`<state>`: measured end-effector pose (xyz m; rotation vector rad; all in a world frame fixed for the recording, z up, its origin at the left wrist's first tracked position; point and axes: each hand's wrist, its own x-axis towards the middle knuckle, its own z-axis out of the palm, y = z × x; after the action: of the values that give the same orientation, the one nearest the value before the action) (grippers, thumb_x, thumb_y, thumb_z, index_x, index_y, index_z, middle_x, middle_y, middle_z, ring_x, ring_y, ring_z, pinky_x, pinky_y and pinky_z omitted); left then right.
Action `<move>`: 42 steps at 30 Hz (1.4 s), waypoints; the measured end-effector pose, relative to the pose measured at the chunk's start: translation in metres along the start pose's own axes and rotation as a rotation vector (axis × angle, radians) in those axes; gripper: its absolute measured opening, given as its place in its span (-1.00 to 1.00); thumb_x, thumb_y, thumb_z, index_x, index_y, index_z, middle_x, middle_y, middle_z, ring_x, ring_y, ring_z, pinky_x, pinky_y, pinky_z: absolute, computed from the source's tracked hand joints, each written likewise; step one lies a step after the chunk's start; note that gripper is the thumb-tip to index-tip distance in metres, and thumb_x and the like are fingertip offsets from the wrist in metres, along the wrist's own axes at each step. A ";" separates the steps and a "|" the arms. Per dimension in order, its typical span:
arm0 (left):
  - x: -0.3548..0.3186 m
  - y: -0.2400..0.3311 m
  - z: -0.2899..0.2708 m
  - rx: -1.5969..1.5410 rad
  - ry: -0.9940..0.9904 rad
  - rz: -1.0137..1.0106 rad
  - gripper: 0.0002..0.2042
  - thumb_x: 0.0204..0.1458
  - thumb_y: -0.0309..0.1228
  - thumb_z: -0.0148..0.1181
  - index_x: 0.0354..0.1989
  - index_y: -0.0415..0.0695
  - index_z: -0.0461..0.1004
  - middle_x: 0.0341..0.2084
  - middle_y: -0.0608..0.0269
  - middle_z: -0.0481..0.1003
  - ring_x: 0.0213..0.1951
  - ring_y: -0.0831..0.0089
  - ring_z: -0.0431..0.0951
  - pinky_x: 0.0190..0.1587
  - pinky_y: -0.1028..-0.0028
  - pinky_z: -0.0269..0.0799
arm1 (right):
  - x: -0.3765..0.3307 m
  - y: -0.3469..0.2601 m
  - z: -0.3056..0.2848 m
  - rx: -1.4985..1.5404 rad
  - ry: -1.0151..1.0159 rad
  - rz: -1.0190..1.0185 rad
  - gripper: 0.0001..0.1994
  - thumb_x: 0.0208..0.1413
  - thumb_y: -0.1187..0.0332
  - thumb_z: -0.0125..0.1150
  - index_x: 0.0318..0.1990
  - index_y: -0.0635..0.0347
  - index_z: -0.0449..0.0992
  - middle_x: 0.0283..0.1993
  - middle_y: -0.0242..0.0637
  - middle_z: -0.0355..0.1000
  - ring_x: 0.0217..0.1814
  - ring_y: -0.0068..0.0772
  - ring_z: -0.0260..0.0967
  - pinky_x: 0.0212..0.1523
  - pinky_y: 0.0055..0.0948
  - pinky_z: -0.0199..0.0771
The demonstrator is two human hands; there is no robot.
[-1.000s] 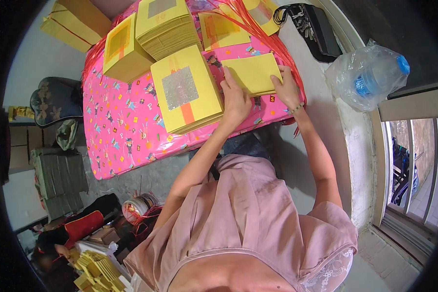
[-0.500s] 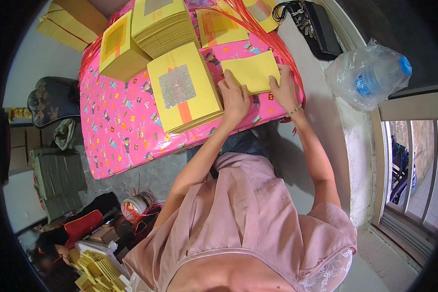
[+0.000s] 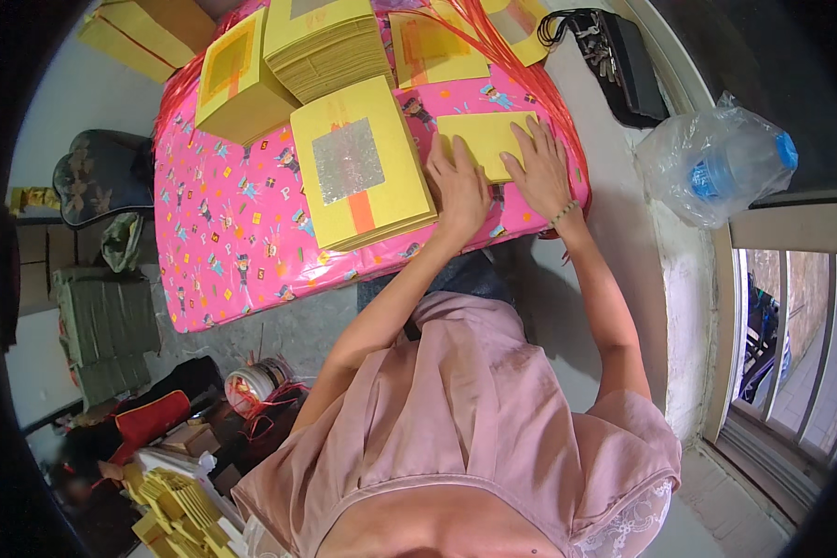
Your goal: Stacking and organizing yellow ritual papers with foil squares on a table.
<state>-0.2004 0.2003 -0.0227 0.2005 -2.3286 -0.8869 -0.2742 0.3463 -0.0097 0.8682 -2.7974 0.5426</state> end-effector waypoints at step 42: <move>-0.033 -0.070 -0.231 0.034 -0.148 -0.034 -0.65 -0.06 -0.44 0.42 -0.03 -0.06 0.62 0.09 0.19 0.51 0.19 0.11 0.39 0.22 0.19 0.35 | 0.032 -0.145 -0.039 0.302 -0.110 -0.719 -0.69 0.03 0.20 0.35 -0.12 0.17 0.59 -0.06 -0.26 0.51 0.06 -0.18 0.42 0.03 -0.26 0.47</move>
<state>-0.0395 0.0321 0.0486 0.1948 -2.4849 -0.9060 -0.2157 0.2337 0.0772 1.8868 -2.2597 0.7977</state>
